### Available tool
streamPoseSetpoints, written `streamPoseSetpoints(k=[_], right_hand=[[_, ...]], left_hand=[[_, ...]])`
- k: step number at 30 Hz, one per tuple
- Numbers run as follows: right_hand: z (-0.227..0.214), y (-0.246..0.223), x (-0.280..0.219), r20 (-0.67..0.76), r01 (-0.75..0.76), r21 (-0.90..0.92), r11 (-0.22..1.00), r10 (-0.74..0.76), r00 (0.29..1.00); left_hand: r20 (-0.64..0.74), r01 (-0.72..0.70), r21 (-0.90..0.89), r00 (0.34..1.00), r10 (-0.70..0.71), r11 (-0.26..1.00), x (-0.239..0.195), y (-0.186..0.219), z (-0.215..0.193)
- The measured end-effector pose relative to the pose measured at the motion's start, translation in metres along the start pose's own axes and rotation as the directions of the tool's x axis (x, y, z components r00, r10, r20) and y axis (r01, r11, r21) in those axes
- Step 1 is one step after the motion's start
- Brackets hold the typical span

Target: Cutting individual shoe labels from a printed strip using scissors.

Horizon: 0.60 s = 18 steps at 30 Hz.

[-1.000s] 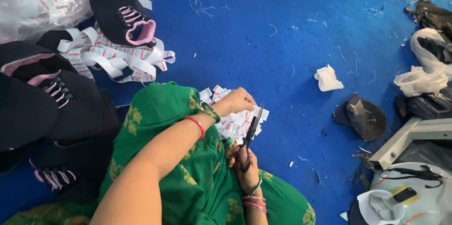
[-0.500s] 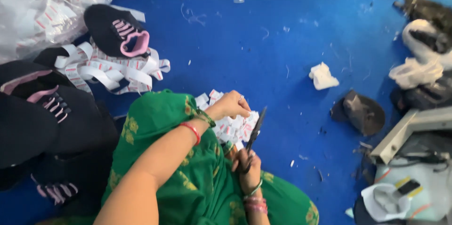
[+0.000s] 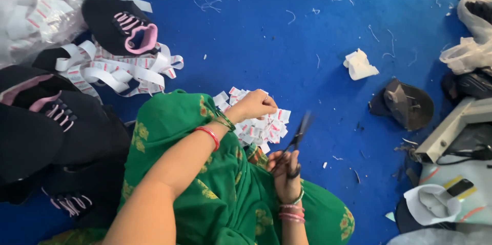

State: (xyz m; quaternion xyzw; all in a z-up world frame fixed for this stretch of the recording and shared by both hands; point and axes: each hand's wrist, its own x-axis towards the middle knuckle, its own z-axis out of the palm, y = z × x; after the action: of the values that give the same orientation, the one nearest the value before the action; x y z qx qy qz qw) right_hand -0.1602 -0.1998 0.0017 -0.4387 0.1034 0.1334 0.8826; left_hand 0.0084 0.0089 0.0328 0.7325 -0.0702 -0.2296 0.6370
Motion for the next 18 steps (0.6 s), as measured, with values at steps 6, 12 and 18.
streamPoseSetpoints(k=[6,12,18], right_hand=[[0.015,0.022,-0.006,0.155,-0.134,-0.222,0.966,0.170,0.973],[-0.004,0.039,0.007,0.120,-0.102,-0.272,0.957,0.139,0.983],[-0.014,0.029,0.012,-0.134,-0.018,-0.449,0.893,-0.047,0.990]], left_hand=[[-0.105,0.058,-0.040,0.993,-0.062,0.998,-0.001,0.004,-0.004],[-0.090,0.070,-0.018,0.993,-0.072,0.997,-0.002,0.007,-0.006],[-0.259,-0.102,0.140,0.956,0.135,0.985,0.025,-0.014,-0.025]])
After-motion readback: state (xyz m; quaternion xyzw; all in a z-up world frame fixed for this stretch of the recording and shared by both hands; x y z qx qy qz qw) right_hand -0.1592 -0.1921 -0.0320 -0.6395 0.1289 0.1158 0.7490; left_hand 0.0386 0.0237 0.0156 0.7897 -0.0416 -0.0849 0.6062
